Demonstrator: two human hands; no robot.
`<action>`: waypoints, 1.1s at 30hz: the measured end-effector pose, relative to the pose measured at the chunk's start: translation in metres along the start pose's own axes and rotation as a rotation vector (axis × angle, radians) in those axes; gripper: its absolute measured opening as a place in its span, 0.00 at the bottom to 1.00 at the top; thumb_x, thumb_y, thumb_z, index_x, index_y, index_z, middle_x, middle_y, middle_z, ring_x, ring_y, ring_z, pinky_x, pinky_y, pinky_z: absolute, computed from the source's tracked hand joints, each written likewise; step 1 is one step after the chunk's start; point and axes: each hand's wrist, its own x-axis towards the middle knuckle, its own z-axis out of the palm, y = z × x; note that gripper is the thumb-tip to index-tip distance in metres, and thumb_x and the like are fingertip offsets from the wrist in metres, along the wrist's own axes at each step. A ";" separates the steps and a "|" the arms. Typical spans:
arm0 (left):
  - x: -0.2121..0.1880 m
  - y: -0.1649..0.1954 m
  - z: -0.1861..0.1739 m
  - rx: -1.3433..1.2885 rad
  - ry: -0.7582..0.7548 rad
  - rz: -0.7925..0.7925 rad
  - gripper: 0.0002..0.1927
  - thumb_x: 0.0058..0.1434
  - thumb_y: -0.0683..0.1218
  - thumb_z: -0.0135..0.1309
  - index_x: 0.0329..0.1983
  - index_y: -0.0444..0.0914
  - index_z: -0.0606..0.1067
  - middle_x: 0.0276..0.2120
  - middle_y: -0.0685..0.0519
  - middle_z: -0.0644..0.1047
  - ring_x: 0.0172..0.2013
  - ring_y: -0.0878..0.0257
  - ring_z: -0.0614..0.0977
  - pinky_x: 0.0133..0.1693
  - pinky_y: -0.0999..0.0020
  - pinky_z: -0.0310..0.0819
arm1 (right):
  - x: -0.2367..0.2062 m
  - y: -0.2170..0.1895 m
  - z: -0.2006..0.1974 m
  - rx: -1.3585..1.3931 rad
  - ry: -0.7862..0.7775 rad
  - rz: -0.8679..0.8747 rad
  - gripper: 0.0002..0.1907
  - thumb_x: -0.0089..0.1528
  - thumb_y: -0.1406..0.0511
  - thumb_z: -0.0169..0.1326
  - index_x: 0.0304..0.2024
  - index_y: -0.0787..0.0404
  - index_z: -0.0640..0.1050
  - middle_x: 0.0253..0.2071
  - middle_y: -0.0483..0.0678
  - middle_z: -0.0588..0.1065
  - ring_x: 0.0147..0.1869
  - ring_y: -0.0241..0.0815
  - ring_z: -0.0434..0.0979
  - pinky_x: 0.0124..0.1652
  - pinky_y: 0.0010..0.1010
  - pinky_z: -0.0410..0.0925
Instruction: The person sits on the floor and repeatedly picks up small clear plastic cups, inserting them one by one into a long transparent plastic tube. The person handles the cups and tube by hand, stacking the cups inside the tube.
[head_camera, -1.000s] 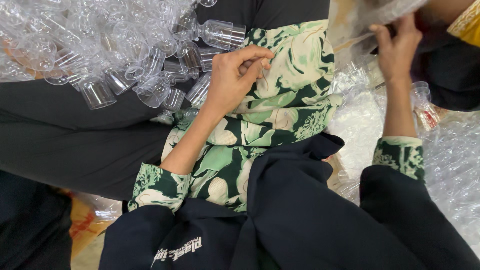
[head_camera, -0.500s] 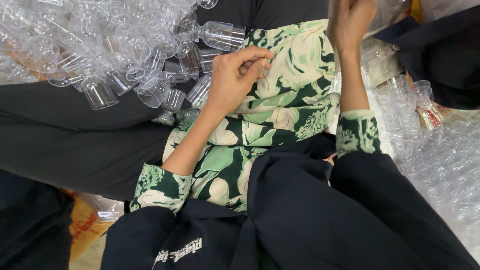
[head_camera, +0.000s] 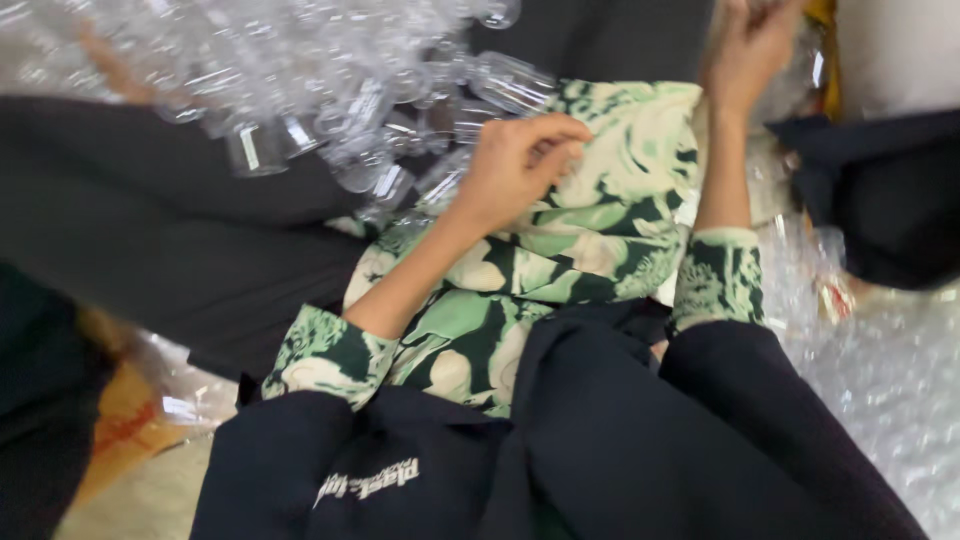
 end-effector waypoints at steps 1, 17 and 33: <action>-0.002 0.003 -0.004 0.001 -0.010 0.016 0.08 0.64 0.38 0.57 0.46 0.35 0.81 0.32 0.52 0.85 0.29 0.68 0.88 0.35 0.74 0.84 | -0.004 -0.003 0.000 0.046 0.002 -0.045 0.32 0.65 0.66 0.62 0.61 0.73 0.59 0.33 0.46 0.67 0.35 0.37 0.65 0.37 0.31 0.68; -0.054 0.048 -0.170 0.190 0.405 0.095 0.07 0.69 0.37 0.57 0.47 0.37 0.82 0.32 0.54 0.84 0.31 0.71 0.86 0.34 0.76 0.80 | -0.081 -0.267 0.003 -0.095 -0.636 -0.574 0.23 0.58 0.68 0.67 0.54 0.67 0.76 0.47 0.55 0.78 0.47 0.50 0.76 0.46 0.35 0.72; -0.072 0.024 -0.183 -0.171 0.370 -0.006 0.19 0.64 0.44 0.62 0.57 0.35 0.76 0.41 0.51 0.83 0.32 0.69 0.86 0.31 0.71 0.84 | -0.116 -0.320 0.040 0.500 -0.834 0.089 0.27 0.64 0.73 0.62 0.65 0.68 0.71 0.58 0.47 0.73 0.60 0.35 0.74 0.52 0.26 0.74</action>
